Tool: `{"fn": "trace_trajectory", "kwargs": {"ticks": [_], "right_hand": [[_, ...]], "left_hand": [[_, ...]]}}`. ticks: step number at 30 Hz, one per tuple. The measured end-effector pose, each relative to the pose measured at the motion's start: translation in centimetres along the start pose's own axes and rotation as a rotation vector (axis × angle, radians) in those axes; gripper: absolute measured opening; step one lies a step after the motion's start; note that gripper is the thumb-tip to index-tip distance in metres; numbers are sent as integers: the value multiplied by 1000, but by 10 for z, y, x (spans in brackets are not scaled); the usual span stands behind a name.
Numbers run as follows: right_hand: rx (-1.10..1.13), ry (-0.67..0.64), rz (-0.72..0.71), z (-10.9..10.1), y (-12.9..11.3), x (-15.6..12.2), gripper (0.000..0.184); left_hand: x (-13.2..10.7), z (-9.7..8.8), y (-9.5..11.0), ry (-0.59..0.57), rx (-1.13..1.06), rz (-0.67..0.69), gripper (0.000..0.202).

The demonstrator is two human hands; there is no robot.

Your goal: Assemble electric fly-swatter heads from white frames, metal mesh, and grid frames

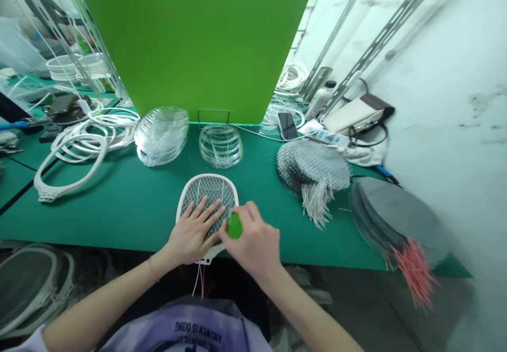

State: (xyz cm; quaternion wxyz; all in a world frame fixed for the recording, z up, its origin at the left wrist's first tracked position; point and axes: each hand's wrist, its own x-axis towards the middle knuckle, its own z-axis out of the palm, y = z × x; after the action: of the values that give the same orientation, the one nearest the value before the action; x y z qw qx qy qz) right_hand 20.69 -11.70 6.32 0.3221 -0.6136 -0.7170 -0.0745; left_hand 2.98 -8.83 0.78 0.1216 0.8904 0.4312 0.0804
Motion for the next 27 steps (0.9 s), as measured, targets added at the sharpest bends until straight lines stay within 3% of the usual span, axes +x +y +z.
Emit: {"fn": "trace_trajectory", "kwargs": {"ticks": [3,6,9,13,15,20,23,27], "right_hand": [[-30,82,149,9,20,23,19],[-105,-68,221,19,33,40,20],[-76,-204,218,29,36,60,20],[-26,-97,263,48,38,95,23],[-62,-121,301,61,40,106,24],[-152,-225,213,79,42,106,28],[-180,-216,166,77,43,102,28],[-151,-265,208,72,45,115,28]], "left_hand": [[0,-3,-1,-8,-33,11,78],[1,-2,0,-27,-41,11,98],[2,4,3,-24,-28,-6,100],[2,12,6,-17,2,-5,102],[2,12,6,-22,3,-11,103],[6,3,12,-32,-22,15,90],[11,-2,19,-29,-34,130,81],[15,-1,24,-63,-109,218,68]]}}
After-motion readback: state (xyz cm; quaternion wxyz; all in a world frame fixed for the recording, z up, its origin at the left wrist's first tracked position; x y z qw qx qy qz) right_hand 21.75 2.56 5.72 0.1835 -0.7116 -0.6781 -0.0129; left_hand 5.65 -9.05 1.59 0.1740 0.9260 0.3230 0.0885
